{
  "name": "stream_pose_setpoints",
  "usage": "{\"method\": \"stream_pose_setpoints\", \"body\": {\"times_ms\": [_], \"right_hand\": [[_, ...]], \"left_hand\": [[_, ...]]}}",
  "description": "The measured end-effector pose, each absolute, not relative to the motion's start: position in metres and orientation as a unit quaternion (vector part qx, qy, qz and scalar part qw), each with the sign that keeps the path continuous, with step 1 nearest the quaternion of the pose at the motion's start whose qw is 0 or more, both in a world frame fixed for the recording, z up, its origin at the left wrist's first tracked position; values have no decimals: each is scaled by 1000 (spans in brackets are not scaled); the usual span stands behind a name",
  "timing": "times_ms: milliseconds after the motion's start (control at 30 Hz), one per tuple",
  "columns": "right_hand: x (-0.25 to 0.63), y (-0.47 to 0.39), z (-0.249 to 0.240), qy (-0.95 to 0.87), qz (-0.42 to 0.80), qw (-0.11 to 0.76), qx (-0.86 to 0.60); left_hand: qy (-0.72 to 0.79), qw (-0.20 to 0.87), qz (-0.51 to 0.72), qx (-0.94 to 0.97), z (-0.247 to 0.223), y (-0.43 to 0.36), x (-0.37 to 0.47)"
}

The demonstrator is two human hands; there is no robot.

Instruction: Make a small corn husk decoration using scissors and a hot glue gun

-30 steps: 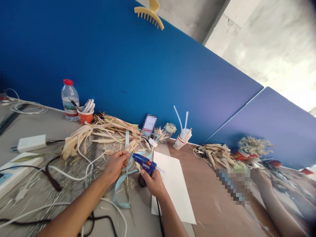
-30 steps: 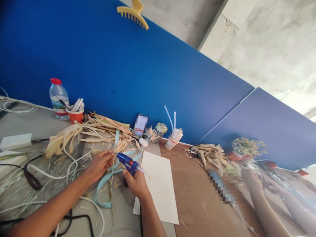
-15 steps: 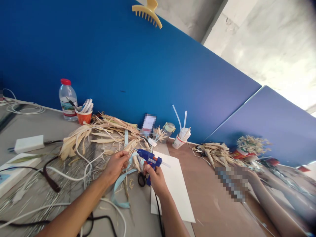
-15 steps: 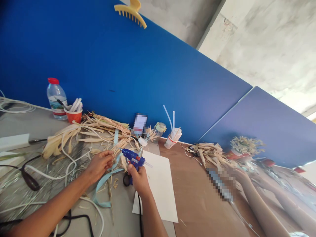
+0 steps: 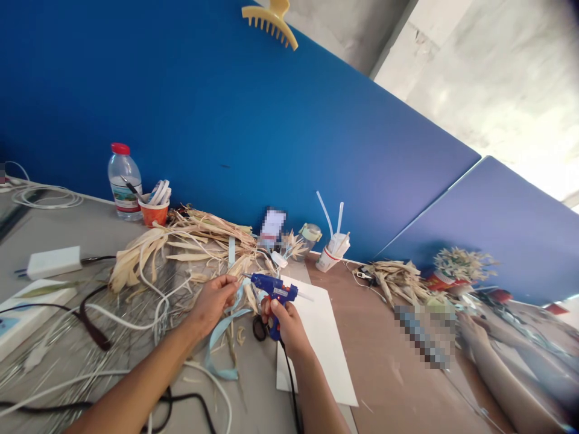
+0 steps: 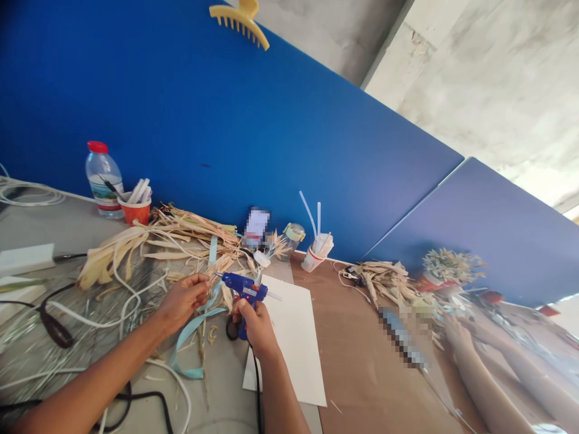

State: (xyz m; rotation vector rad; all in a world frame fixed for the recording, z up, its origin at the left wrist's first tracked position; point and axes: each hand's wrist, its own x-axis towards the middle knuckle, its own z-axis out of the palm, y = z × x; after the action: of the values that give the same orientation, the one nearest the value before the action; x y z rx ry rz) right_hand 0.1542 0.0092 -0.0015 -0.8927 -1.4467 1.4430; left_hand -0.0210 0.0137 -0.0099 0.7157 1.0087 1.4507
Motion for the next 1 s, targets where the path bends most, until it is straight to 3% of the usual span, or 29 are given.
{"method": "stream_pose_setpoints", "body": {"times_ms": [667, 1000], "right_hand": [[161, 12, 10, -505, 668, 456, -300], [163, 12, 6, -543, 657, 416, -317]], "left_hand": [[364, 673, 568, 304, -3, 7, -26], [329, 682, 590, 281, -1, 7, -27]]}}
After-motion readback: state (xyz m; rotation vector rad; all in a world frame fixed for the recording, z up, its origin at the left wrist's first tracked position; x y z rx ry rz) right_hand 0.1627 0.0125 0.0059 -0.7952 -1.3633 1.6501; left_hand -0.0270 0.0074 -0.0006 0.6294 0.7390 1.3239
